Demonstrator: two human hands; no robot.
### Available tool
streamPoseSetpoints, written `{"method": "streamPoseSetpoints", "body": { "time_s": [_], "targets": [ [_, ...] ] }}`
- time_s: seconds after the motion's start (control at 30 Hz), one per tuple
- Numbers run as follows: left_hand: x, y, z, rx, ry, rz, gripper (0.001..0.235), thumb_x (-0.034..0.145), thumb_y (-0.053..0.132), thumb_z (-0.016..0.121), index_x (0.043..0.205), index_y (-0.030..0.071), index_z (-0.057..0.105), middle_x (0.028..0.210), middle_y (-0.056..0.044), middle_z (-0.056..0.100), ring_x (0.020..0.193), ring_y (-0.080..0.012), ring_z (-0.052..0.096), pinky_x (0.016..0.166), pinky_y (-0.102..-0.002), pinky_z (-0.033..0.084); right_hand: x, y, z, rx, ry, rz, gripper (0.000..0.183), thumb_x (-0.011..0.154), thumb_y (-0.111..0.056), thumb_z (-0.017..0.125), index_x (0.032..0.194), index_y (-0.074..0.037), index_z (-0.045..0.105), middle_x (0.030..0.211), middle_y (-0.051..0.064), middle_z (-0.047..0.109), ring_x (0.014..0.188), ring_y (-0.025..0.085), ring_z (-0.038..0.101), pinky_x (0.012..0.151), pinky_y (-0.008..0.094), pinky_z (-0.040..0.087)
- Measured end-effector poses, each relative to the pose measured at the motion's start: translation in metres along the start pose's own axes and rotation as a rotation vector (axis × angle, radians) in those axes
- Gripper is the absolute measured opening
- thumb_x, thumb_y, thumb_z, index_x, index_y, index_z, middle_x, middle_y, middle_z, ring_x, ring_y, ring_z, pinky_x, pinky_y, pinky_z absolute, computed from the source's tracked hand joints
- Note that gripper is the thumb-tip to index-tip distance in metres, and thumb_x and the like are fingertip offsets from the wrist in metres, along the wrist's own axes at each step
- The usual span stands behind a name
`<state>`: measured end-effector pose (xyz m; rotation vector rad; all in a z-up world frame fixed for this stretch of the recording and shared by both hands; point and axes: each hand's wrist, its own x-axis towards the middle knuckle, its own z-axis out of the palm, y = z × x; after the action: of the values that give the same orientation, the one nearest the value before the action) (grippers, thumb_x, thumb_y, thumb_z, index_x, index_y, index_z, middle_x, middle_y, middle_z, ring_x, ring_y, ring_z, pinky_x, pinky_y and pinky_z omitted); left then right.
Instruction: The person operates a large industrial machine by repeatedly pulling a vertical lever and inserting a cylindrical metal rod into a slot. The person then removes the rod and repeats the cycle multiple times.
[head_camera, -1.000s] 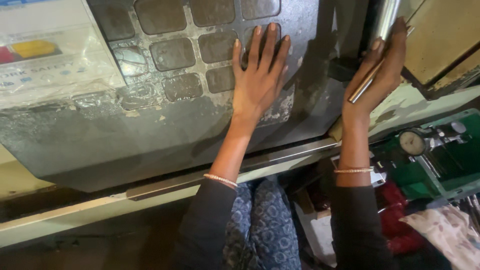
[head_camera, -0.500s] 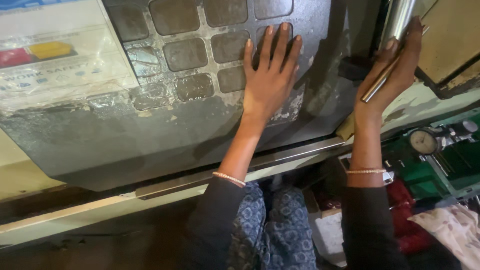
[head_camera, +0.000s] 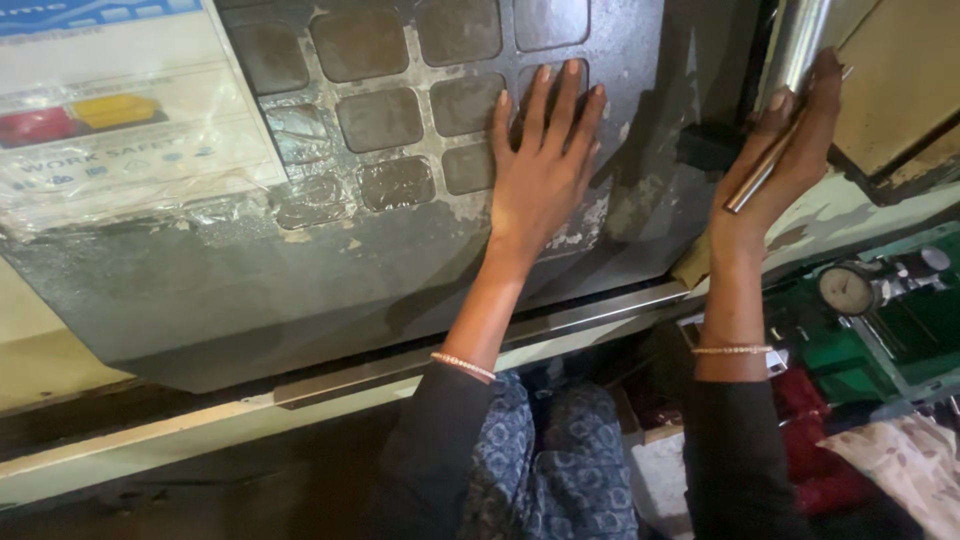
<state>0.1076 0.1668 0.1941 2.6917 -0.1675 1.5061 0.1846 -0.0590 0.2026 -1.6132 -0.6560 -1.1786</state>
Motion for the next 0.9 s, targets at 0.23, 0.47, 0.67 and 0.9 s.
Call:
{"method": "streamPoseSetpoints", "body": {
  "time_s": [0.23, 0.47, 0.67, 0.9],
  "targets": [
    [-0.003, 0.000, 0.002, -0.030, 0.025, -0.001, 0.049, 0.110, 0.034, 0.061, 0.155, 0.018, 0.051, 0.169, -0.009, 0.032, 0.158, -0.0284, 0.028, 0.130, -0.061, 0.021, -0.002, -0.010, -0.005, -0.108, -0.033, 0.009, 0.033, 0.130, -0.010, 0.050, 0.161, -0.003, 0.040, 0.155, 0.013, 0.058, 0.126, 0.019, 0.064, 0.105, 0.029, 0.056],
    [-0.002, 0.000, 0.000, -0.031, 0.013, -0.001, 0.049, 0.110, 0.035, 0.060, 0.155, 0.017, 0.051, 0.169, -0.010, 0.030, 0.158, -0.0281, 0.027, 0.130, -0.061, 0.019, 0.003, -0.020, -0.003, -0.105, -0.036, -0.017, 0.033, 0.129, -0.011, 0.048, 0.159, 0.000, 0.040, 0.155, 0.016, 0.055, 0.128, 0.020, 0.064, 0.105, 0.029, 0.057],
    [-0.003, -0.001, 0.001, -0.021, 0.017, 0.002, 0.050, 0.109, 0.034, 0.061, 0.155, 0.017, 0.052, 0.169, -0.009, 0.030, 0.158, -0.0285, 0.026, 0.130, -0.061, 0.020, 0.001, -0.019, -0.006, -0.054, -0.047, 0.018, 0.033, 0.130, -0.016, 0.049, 0.158, 0.000, 0.041, 0.153, 0.016, 0.056, 0.129, 0.021, 0.062, 0.107, 0.030, 0.056],
    [-0.002, 0.000, -0.001, -0.030, 0.025, 0.002, 0.050, 0.108, 0.034, 0.062, 0.154, 0.018, 0.051, 0.169, -0.009, 0.030, 0.158, -0.0286, 0.027, 0.129, -0.061, 0.021, 0.003, -0.020, -0.002, -0.098, -0.012, -0.023, 0.033, 0.129, -0.017, 0.049, 0.157, 0.000, 0.042, 0.154, 0.017, 0.056, 0.138, 0.025, 0.060, 0.117, 0.036, 0.051]
  ]
}}
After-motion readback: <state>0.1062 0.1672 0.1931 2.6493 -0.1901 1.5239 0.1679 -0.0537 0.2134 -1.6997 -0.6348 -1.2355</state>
